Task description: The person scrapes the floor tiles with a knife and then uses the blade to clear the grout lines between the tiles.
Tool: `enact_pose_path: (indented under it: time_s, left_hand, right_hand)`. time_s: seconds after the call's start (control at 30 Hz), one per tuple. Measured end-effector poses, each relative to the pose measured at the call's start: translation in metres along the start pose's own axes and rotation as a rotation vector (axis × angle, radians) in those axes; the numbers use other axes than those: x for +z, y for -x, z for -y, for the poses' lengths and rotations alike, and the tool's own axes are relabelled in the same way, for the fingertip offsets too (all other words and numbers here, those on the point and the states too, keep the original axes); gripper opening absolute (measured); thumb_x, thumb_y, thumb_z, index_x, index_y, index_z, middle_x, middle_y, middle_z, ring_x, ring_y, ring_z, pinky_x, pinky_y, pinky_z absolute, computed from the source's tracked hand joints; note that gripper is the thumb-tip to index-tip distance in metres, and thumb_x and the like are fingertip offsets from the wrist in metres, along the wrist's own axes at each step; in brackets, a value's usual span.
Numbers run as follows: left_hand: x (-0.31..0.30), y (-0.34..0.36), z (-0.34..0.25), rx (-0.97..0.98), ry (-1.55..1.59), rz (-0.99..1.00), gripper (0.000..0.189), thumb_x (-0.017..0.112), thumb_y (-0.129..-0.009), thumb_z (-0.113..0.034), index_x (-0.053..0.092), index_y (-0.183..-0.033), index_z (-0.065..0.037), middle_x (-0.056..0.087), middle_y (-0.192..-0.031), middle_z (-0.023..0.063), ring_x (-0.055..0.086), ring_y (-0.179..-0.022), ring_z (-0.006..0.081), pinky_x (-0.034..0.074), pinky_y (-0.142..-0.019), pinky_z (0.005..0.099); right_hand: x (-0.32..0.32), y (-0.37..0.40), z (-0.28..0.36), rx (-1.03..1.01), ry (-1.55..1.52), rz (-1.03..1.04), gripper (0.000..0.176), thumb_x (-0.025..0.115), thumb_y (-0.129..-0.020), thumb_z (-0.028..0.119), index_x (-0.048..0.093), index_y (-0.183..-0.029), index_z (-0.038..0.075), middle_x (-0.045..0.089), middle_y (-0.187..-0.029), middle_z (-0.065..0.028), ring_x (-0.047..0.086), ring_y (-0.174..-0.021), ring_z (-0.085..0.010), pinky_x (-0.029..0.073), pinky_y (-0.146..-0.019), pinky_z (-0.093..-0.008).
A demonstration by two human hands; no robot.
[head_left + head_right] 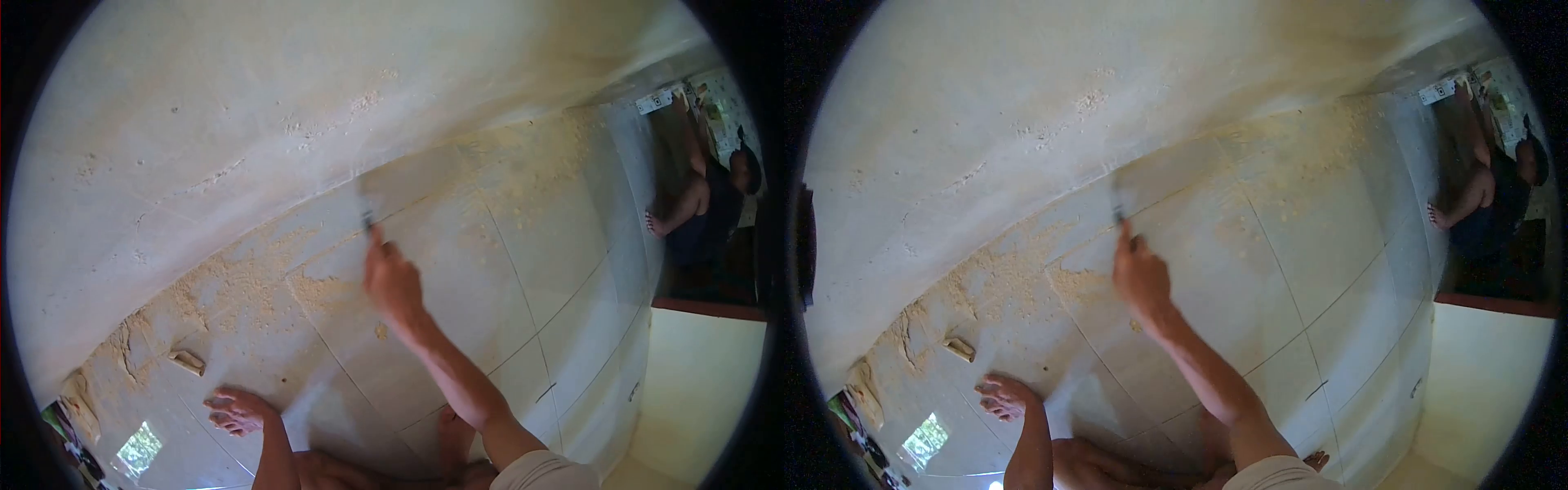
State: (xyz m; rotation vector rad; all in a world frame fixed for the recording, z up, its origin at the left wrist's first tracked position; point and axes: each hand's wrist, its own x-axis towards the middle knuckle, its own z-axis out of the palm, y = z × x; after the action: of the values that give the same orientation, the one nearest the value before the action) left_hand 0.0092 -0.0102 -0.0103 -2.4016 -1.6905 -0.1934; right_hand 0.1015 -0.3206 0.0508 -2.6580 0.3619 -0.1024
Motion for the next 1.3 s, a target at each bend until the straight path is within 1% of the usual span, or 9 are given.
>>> enact_pose_path:
  time_s: [0.17, 0.23, 0.47, 0.67, 0.8, 0.93, 0.97, 1.17, 1.3]
  left_hand:
    - [0.007, -0.006, 0.010, 0.013, -0.010, -0.066, 0.058, 0.030, -0.096, -0.056, 0.040, -0.141, -0.019, 0.042, -0.137, 0.0204, 0.042, -0.125, 0.0339, 0.036, -0.097, 0.0504]
    - [0.008, -0.008, 0.018, 0.009, -0.034, -0.083, 0.058, 0.030, -0.096, -0.055, 0.041, -0.141, -0.019, 0.042, -0.137, 0.0204, 0.043, -0.125, 0.0338, 0.036, -0.097, 0.0502]
    - [0.005, -0.008, 0.015, -0.014, 0.015, -0.018, 0.059, 0.028, -0.097, -0.055, 0.038, -0.142, -0.017, 0.040, -0.139, 0.0206, 0.039, -0.128, 0.0334, 0.033, -0.100, 0.0498]
    - [0.011, -0.008, 0.017, -0.008, -0.017, -0.051, 0.059, 0.028, -0.097, -0.056, 0.036, -0.142, -0.020, 0.040, -0.139, 0.0190, 0.039, -0.128, 0.0329, 0.033, -0.100, 0.0497]
    - [0.020, -0.011, 0.023, 0.014, -0.018, -0.087, 0.059, 0.028, -0.096, -0.058, 0.038, -0.142, -0.022, 0.040, -0.140, 0.0175, 0.040, -0.128, 0.0324, 0.034, -0.099, 0.0497]
    - [0.010, -0.010, 0.018, -0.004, -0.002, -0.060, 0.059, 0.028, -0.096, -0.058, 0.037, -0.142, -0.022, 0.037, -0.143, 0.0177, 0.037, -0.130, 0.0333, 0.032, -0.101, 0.0504]
    - [0.007, -0.010, 0.017, -0.019, 0.034, -0.029, 0.059, 0.028, -0.096, -0.057, 0.037, -0.143, -0.022, 0.036, -0.144, 0.0181, 0.035, -0.132, 0.0335, 0.031, -0.102, 0.0508]
    - [0.003, -0.005, 0.012, -0.026, 0.030, -0.027, 0.059, 0.029, -0.097, -0.055, 0.034, -0.144, -0.019, 0.034, -0.144, 0.0201, 0.032, -0.133, 0.0339, 0.028, -0.104, 0.0509]
    - [0.001, -0.005, 0.012, -0.006, 0.028, -0.032, 0.059, 0.029, -0.097, -0.054, 0.035, -0.144, -0.020, 0.034, -0.145, 0.0200, 0.030, -0.135, 0.0345, 0.025, -0.106, 0.0521]
  right_hand:
    - [0.002, 0.037, 0.045, -0.345, -0.272, 0.320, 0.048, 0.055, -0.085, 0.010, 0.047, -0.132, 0.004, 0.058, -0.079, -0.0165, 0.060, -0.057, -0.0321, 0.050, -0.049, -0.0438]
    - [-0.003, 0.037, 0.028, -0.354, -0.319, 0.114, 0.045, 0.056, -0.087, 0.010, 0.048, -0.132, 0.004, 0.058, -0.077, -0.0165, 0.060, -0.060, -0.0323, 0.050, -0.052, -0.0435]
    - [-0.073, -0.024, -0.079, 0.163, -0.436, -0.378, 0.038, 0.056, -0.093, 0.013, 0.053, -0.128, -0.002, 0.061, -0.074, -0.0085, 0.053, -0.053, -0.0159, 0.046, -0.050, -0.0302]
    - [-0.058, -0.056, -0.108, 0.579, -0.943, -0.264, 0.035, 0.059, -0.091, 0.012, 0.056, -0.125, 0.002, 0.057, -0.071, -0.0019, 0.038, -0.043, -0.0032, 0.031, -0.037, -0.0212]
    - [-0.017, -0.037, -0.050, 0.238, -0.379, -0.222, 0.045, 0.052, -0.092, 0.008, 0.043, -0.133, -0.007, 0.052, -0.064, -0.0084, 0.048, -0.057, -0.0129, 0.041, -0.052, -0.0295]
    - [0.011, 0.002, 0.001, 0.114, -0.510, -0.060, 0.043, 0.050, -0.092, 0.007, 0.042, -0.130, -0.013, 0.063, -0.087, -0.0255, 0.062, -0.073, -0.0276, 0.048, -0.066, -0.0330]
    - [0.016, 0.011, 0.013, 0.100, -0.605, -0.004, 0.045, 0.052, -0.093, 0.012, 0.043, -0.132, -0.009, 0.059, -0.074, -0.0083, 0.049, -0.064, -0.0093, 0.043, -0.058, -0.0262]
    - [-0.005, 0.026, 0.059, -0.159, -0.674, 0.438, 0.039, 0.056, -0.092, 0.016, 0.054, -0.126, -0.003, 0.068, -0.081, -0.0122, 0.061, -0.067, -0.0135, 0.048, -0.064, -0.0271]
    - [-0.031, 0.021, 0.038, -0.182, -0.621, 0.261, 0.039, 0.057, -0.092, 0.015, 0.054, -0.127, -0.001, 0.068, -0.079, -0.0090, 0.057, -0.065, -0.0092, 0.047, -0.061, -0.0258]
